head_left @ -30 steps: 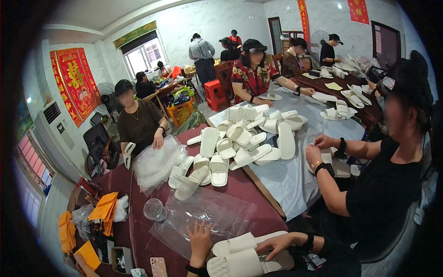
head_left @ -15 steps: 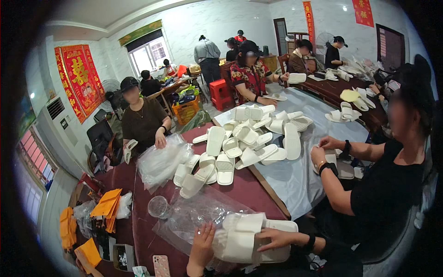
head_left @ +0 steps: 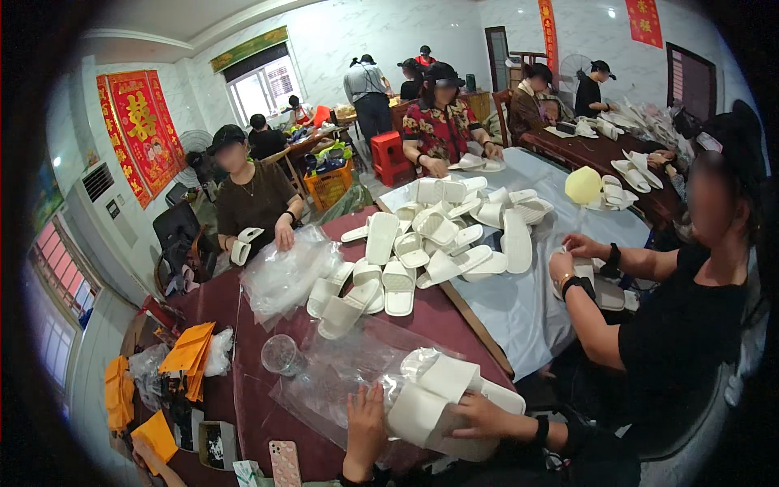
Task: Packing white slippers into individual plastic bags and then into a larger green bag.
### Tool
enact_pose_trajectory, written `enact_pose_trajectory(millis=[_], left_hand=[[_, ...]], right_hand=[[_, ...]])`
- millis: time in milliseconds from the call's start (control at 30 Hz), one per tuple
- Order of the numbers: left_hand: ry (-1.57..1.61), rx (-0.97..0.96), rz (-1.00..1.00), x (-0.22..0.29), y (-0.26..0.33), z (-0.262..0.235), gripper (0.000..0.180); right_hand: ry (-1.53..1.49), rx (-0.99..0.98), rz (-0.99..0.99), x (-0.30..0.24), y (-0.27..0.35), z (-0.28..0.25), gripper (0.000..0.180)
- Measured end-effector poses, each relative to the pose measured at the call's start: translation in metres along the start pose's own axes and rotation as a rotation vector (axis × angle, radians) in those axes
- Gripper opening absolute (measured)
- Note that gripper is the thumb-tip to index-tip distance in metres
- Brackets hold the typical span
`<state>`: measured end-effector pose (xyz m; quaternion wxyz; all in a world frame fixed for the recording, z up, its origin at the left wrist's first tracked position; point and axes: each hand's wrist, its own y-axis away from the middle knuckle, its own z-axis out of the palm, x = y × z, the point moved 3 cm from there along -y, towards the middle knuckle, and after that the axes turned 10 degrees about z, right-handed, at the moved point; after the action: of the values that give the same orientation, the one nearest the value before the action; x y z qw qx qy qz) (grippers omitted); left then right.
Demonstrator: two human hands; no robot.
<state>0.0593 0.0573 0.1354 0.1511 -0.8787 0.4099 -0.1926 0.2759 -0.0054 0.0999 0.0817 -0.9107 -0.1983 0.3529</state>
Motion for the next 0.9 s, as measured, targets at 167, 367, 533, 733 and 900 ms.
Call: enact_pose_trajectory(millis=[167,367,533,733,900], left_hand=[[0.038,-0.040,-0.021,0.004,-0.001,0.003,0.057],[-0.015,0.033,0.003,0.001,-0.018,0.008,0.054],[0.051,0.065,0.053,0.006,-0.032,0.011,0.051],[-0.013,-0.011,0.226,0.027,-0.026,0.018,0.048],[0.092,-0.069,0.269,0.050,-0.016,0.013,0.049]], right_hand=[[-0.091,0.069,0.195,0.013,0.004,0.005,0.056],[0.144,0.048,0.052,-0.008,-0.006,0.005,0.053],[0.181,0.050,0.032,-0.014,-0.012,0.008,0.048],[0.235,0.126,0.078,-0.008,-0.015,0.024,0.045],[0.240,0.285,0.142,-0.014,-0.020,0.038,0.047]])
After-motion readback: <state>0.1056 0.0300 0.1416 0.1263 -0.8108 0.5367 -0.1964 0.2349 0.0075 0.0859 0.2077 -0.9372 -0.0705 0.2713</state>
